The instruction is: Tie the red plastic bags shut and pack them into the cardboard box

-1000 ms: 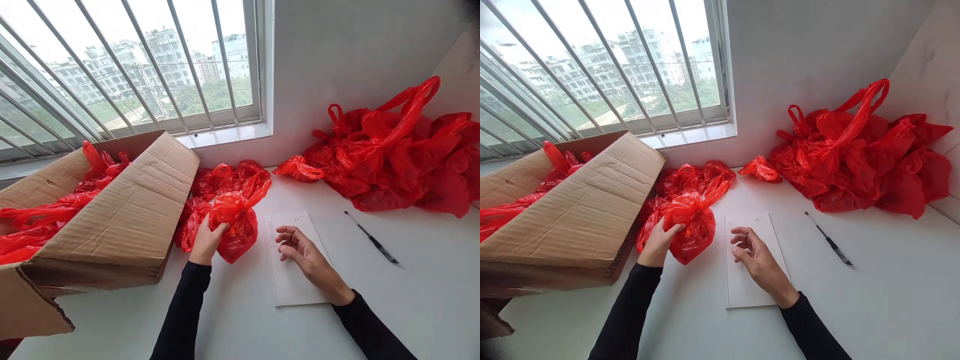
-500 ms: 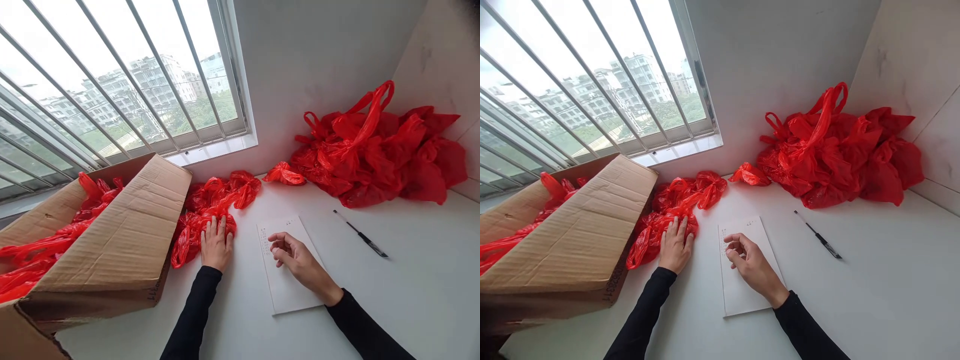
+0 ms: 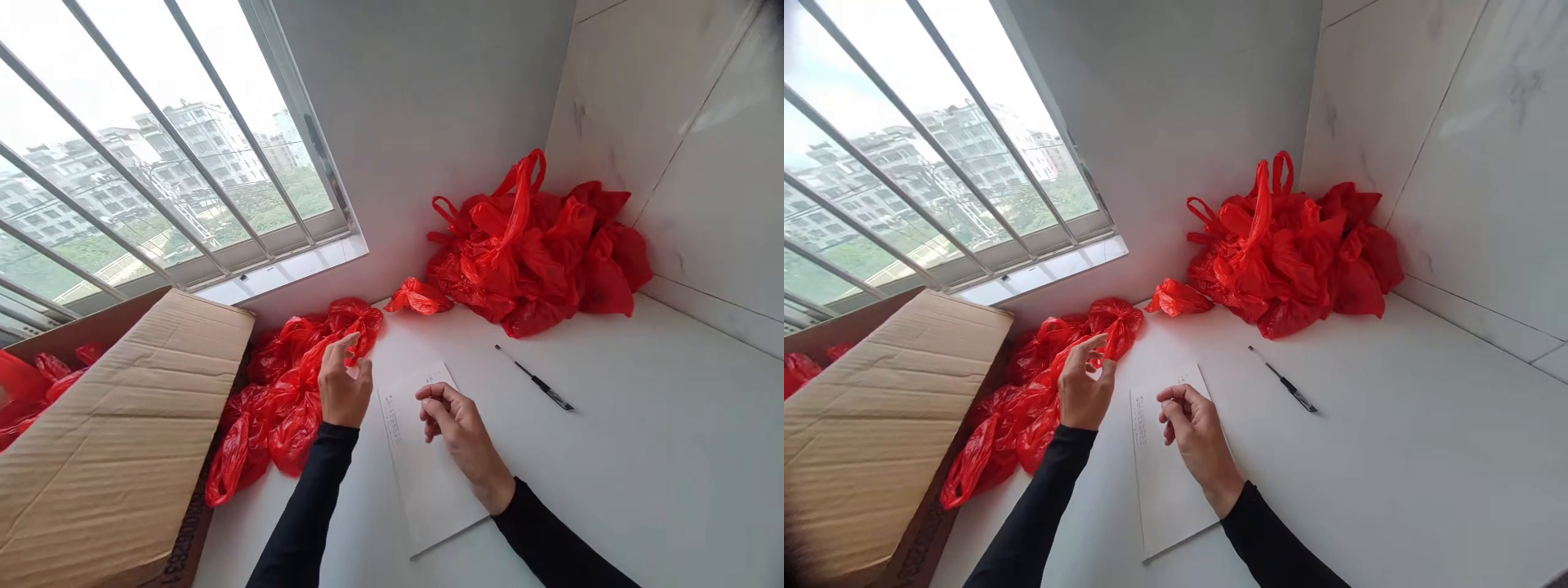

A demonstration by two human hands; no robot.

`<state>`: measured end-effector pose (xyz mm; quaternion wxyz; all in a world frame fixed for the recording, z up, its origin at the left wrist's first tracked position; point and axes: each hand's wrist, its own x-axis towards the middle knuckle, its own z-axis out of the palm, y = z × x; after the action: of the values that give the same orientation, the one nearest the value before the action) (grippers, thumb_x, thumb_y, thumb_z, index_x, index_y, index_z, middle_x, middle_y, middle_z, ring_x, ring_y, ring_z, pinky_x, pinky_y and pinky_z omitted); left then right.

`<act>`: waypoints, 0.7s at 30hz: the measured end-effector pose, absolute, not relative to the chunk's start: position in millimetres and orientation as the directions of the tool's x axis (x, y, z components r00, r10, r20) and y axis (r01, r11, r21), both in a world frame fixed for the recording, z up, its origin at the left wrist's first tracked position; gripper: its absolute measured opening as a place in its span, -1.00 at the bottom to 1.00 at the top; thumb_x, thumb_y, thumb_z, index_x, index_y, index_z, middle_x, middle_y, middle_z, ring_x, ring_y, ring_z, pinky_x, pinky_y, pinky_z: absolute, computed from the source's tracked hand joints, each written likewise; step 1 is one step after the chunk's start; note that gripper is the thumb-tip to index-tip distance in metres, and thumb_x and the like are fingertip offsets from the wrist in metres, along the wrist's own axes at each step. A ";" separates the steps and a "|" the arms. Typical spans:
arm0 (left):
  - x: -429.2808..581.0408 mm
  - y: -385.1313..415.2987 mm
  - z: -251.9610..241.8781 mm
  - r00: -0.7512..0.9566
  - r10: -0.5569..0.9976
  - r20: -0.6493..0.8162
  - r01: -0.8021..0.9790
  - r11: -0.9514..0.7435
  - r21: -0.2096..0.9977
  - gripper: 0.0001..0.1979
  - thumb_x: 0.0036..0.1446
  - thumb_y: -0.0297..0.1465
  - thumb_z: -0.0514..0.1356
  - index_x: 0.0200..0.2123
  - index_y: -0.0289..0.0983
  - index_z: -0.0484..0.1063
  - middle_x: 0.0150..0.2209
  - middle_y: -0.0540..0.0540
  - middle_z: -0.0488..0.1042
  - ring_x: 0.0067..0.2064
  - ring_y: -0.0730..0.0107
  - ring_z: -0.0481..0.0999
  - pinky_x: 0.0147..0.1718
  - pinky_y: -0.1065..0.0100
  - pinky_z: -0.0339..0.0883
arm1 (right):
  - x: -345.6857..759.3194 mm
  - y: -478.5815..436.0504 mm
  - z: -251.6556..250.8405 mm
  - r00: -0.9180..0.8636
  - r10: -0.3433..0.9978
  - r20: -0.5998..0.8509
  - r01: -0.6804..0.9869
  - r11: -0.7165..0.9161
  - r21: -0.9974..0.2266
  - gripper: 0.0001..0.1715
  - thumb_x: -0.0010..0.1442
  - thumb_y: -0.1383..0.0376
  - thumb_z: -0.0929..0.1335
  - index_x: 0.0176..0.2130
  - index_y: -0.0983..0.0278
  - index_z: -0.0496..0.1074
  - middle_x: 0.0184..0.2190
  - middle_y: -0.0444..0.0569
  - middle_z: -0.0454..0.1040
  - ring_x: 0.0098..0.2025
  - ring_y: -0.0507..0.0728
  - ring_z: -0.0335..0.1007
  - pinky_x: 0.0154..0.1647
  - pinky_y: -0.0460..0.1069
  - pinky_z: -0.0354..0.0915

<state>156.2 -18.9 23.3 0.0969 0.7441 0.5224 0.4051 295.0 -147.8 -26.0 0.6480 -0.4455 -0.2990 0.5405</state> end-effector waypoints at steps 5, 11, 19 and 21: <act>234.3 26.1 28.9 0.286 0.912 0.295 0.509 -0.406 0.759 -0.13 0.07 -0.39 0.26 0.42 -0.17 -0.01 -0.33 0.03 0.57 -0.48 0.38 0.48 -0.31 0.28 0.41 | 306.3 -142.5 -29.2 0.340 0.924 -0.173 -0.538 0.041 -0.842 -0.76 0.25 0.12 0.37 -0.20 0.23 0.49 -0.46 -0.17 0.32 -0.47 0.03 0.23 -0.41 -0.04 0.25; 270.3 59.0 24.0 0.326 0.916 0.236 0.379 -0.355 0.854 -0.82 0.08 -0.35 0.32 -0.24 -0.27 0.47 -0.36 -0.06 0.54 -0.29 0.28 0.54 -0.13 0.19 0.36 | 307.7 -139.4 -28.9 0.330 0.917 -0.223 -0.601 0.022 -0.799 -0.74 0.23 0.11 0.38 -0.20 0.24 0.50 -0.48 -0.16 0.33 -0.49 0.02 0.23 -0.43 -0.06 0.25; 231.1 12.4 51.6 0.317 0.911 0.262 -0.037 -0.264 0.964 -0.69 0.28 -0.05 0.11 -0.14 -0.15 0.30 -0.06 -0.09 0.52 -0.05 0.28 0.55 -0.07 0.26 0.41 | 312.2 -141.8 -24.3 0.354 0.905 -0.234 -0.695 0.087 -0.714 -0.52 0.33 -0.04 0.31 0.12 0.12 0.37 -0.03 0.04 0.51 -0.03 0.20 0.47 -0.09 0.09 0.47; 214.9 -16.2 61.7 0.318 0.911 0.262 -0.118 -0.236 0.965 -0.68 0.29 -0.05 0.12 -0.11 -0.17 0.36 -0.01 -0.12 0.52 0.01 0.21 0.54 -0.04 0.22 0.42 | 312.9 -143.2 -22.0 0.335 0.912 -0.238 -0.734 0.095 -0.672 -0.39 0.35 -0.13 0.25 0.26 0.05 0.25 0.09 0.05 0.47 0.09 0.23 0.45 0.03 0.16 0.46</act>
<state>214.9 -16.2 61.7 0.5280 0.6168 0.3215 0.4873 312.9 -143.2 -22.0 0.7299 -0.3672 -0.1209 0.5637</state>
